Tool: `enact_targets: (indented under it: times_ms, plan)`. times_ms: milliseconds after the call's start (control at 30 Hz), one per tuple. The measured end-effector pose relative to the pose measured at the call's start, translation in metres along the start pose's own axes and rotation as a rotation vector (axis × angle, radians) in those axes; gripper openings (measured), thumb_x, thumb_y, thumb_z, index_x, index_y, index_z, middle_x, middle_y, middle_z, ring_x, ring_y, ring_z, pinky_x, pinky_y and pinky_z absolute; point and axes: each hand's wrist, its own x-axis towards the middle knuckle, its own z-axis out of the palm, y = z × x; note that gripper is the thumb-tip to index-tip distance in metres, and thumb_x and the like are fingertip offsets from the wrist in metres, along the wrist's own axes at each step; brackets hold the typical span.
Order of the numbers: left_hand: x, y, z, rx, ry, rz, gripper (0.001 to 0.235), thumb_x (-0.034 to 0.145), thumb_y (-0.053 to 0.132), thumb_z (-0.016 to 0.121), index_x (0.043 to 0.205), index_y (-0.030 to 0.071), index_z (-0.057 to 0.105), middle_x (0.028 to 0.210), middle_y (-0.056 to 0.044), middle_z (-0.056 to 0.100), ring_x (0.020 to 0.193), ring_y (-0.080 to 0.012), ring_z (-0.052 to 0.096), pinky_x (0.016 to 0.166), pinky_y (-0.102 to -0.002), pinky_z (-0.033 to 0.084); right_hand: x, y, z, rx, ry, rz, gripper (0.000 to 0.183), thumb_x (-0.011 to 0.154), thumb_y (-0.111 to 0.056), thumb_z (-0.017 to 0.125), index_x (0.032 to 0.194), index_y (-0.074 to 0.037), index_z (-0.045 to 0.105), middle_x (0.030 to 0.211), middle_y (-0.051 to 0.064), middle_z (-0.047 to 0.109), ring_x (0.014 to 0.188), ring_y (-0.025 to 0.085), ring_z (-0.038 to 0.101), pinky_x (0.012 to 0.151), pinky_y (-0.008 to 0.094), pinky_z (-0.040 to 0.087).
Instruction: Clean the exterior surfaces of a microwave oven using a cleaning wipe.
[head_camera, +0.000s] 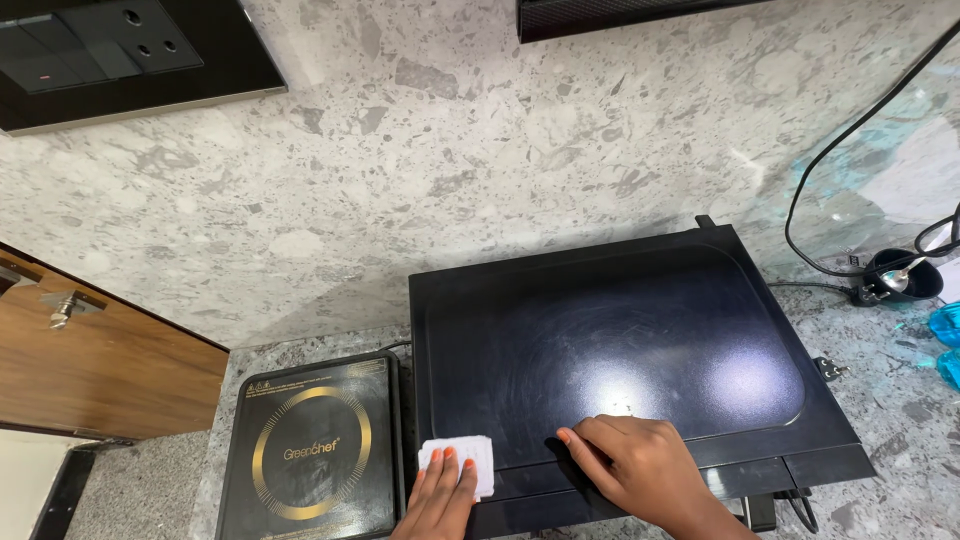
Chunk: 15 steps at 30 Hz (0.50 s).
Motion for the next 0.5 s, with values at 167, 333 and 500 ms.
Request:
enact_targets:
  times_ms: [167,333,500]
  plan:
    - [0.046,0.042,-0.062,-0.015,0.165,0.079,0.034,0.096,0.017,0.058,0.127,0.009,0.069,0.138,-0.017,0.062,0.134,-0.0267,0.053,0.11,-0.041,0.042,0.0,0.0,0.001,-0.005,0.011,-0.002,0.025,0.088,-0.023,0.074,0.068,-0.007,0.072,0.051,0.001,0.066,0.036,0.015,0.058,0.036,0.031,0.045]
    - [0.09,0.053,-0.093,-0.009,0.213,0.068,0.038,0.096,0.014,0.055,0.132,0.01,0.067,0.141,-0.013,0.061,0.135,-0.0245,0.053,0.111,-0.038,0.043,0.003,-0.003,-0.003,-0.018,0.02,-0.003,0.026,0.088,-0.022,0.074,0.068,-0.007,0.071,0.052,0.002,0.065,0.037,0.017,0.058,0.037,0.033,0.045]
    - [0.14,0.042,-0.104,-0.004,0.245,0.106,0.043,0.093,0.004,0.051,0.132,0.009,0.067,0.141,-0.013,0.061,0.135,-0.0243,0.054,0.11,-0.038,0.046,0.003,-0.001,-0.004,-0.028,0.043,-0.02,0.027,0.089,-0.022,0.074,0.068,-0.007,0.068,0.053,0.003,0.064,0.04,0.019,0.059,0.039,0.033,0.046]
